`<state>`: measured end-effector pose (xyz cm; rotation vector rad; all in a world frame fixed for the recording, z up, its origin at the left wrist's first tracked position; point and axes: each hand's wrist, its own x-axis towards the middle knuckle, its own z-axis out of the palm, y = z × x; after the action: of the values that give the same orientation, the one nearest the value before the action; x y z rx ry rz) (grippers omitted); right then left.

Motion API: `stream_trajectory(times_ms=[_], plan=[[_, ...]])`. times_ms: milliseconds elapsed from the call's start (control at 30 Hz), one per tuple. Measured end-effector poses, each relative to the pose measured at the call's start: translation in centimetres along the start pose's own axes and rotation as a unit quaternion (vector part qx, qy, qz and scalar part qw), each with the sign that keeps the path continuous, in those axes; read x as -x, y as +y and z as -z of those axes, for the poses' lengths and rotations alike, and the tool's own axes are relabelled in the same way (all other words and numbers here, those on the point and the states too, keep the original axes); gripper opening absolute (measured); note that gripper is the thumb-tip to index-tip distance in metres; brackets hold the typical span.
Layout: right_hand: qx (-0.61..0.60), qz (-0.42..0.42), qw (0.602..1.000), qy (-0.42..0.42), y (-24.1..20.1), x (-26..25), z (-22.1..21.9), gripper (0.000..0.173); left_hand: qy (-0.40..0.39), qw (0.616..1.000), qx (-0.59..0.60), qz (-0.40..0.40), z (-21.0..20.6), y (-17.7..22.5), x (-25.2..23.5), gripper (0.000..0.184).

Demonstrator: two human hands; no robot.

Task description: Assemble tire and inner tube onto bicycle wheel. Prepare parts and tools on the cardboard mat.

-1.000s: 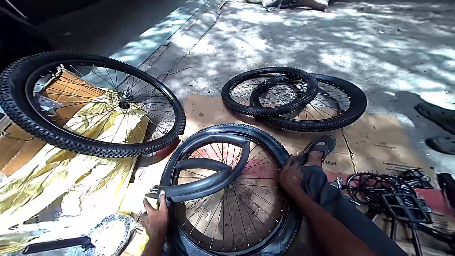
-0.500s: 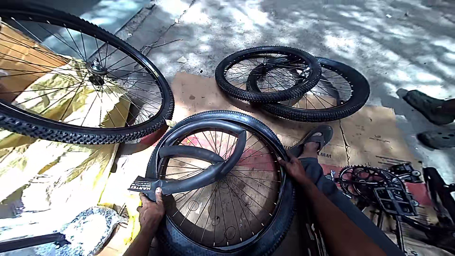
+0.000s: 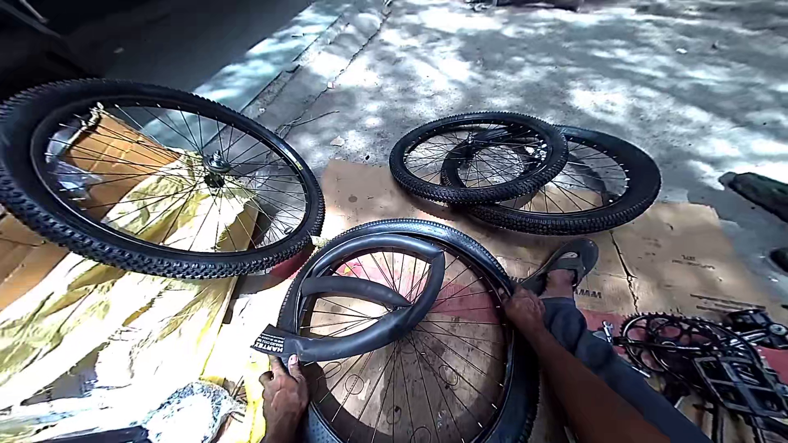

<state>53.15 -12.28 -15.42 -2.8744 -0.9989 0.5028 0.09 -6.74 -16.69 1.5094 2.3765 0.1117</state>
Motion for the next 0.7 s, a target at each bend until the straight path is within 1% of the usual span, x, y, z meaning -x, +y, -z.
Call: stream_trajectory(times_ms=[67,100,133,167,267,333,367,467,533,600,667,700], plan=[[0.017,0.020,0.999,0.035,-0.7,1.3,0.5,0.063,-0.041,0.999,0.007,0.012,0.1,-0.2,-0.5,0.067],[0.023,0.043,0.996,0.070,-1.3,2.0,0.5,0.067,-0.059,0.998,0.014,0.013,0.3,-0.4,-0.9,0.067],[0.030,0.071,0.992,0.101,-1.9,2.3,0.6,0.069,-0.066,0.997,0.028,0.004,0.4,-0.7,-1.2,0.067],[0.043,0.089,0.989,0.111,-2.2,2.3,0.7,0.070,-0.057,0.997,0.043,-0.013,0.4,-0.9,-1.3,0.067],[0.052,0.081,0.991,0.088,-2.3,1.6,0.5,0.073,0.015,0.996,0.060,-0.066,-0.2,-1.4,-0.4,0.069],[0.029,0.062,0.995,0.074,-2.6,0.7,0.6,0.074,0.023,0.997,0.042,-0.067,-0.5,-1.1,-0.8,0.067],[0.021,0.057,0.996,0.059,-2.5,-0.1,0.6,0.072,0.023,0.997,0.033,-0.062,-0.6,-0.9,-1.1,0.067],[-0.028,0.065,0.997,-0.015,0.0,-2.6,0.1,0.061,0.009,0.998,0.014,-0.054,-0.3,-0.8,-1.0,0.066],[-0.055,0.060,0.994,-0.066,0.9,-3.9,0.4,0.059,0.007,0.998,-0.007,-0.056,0.2,-0.1,-1.5,0.068],[-0.016,0.056,0.996,-0.063,0.5,-2.8,0.8,0.059,-0.017,0.998,-0.036,-0.046,1.0,0.7,-2.6,0.069],[0.032,0.033,0.998,-0.049,-0.3,0.2,1.6,0.059,-0.061,0.996,-0.062,-0.029,2.3,1.4,-3.3,0.070],[0.042,0.013,0.998,-0.051,-0.6,1.8,2.2,0.062,-0.069,0.995,-0.062,-0.028,3.1,1.8,-3.4,0.072]])
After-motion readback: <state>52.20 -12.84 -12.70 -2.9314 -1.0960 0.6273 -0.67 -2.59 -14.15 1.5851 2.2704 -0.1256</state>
